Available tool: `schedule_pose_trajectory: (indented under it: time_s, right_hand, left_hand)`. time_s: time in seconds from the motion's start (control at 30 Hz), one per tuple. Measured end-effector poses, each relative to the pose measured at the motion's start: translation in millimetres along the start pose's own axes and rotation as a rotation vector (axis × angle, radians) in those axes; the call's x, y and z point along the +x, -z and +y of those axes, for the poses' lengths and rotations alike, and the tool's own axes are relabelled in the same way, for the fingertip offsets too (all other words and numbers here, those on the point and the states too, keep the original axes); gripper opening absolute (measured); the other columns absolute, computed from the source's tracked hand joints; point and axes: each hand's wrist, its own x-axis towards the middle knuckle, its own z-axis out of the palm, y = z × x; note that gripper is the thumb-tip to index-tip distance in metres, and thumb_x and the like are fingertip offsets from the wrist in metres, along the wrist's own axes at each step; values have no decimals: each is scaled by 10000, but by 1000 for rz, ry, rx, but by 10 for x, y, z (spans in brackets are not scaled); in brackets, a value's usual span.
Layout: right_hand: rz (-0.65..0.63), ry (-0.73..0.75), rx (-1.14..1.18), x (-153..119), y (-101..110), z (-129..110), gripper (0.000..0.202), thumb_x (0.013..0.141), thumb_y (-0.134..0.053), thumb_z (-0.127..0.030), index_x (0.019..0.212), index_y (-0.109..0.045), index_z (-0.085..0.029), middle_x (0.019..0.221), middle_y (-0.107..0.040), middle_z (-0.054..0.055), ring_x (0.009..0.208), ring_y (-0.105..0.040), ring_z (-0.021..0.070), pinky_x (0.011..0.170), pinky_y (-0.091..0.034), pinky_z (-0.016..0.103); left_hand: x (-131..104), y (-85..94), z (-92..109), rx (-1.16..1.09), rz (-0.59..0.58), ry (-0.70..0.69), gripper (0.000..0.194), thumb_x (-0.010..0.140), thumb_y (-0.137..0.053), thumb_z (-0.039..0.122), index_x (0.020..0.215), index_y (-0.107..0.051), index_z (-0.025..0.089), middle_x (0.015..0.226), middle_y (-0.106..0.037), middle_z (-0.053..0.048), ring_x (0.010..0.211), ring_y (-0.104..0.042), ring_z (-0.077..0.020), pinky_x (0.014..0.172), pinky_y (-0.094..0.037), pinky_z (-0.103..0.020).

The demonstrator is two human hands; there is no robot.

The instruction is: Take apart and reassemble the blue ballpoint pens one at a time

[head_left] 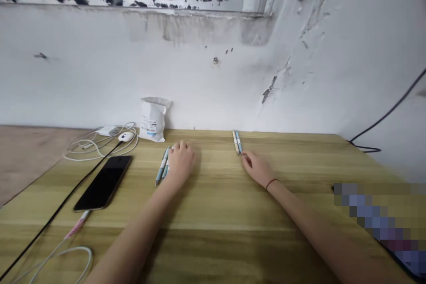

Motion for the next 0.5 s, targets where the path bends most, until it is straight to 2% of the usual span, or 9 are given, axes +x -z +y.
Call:
schedule_pose_trajectory:
  time_s: [0.1, 0.23, 0.37, 0.5]
  right_hand:
    - [-6, 55, 26, -79, 21, -68, 202, 863, -397, -224, 954, -573, -184, 882, -645, 56, 769, -579, 185, 663, -403, 280]
    - [-13, 23, 87, -108, 40, -74, 194, 854, -413, -218, 963, -571, -185, 877, -643, 55, 750, -580, 176, 661, -418, 278]
    - [4, 17, 208, -139, 60, -123, 182, 865, -412, -245, 900, -581, -188, 795, -632, 39, 701, -570, 169, 631, -424, 273]
    - [-58, 111, 310, -225, 81, -377, 198, 891, -411, -302, 904, -579, -198, 790, -624, 33, 708, -568, 159, 647, -429, 269]
  left_hand:
    - [33, -10, -134, 23, -116, 51, 275, 846, -400, 274, 944, -611, 128, 945, -593, -140, 911, -552, -282, 738, -429, -389]
    - [42, -51, -148, 32, -97, 9, 279, 866, -367, 245, 965, -598, 124, 932, -617, -135, 915, -571, -287, 754, -425, -393]
    - [81, -78, -37, -114, -111, -71, 302, 890, -366, 252, 1112, -553, 168, 953, -643, -109, 878, -602, -245, 757, -431, -353]
    - [63, -114, 198, -382, -115, -129, 391, 910, -355, 241, 1292, -417, 184, 1032, -636, -92, 873, -610, -192, 759, -438, -287]
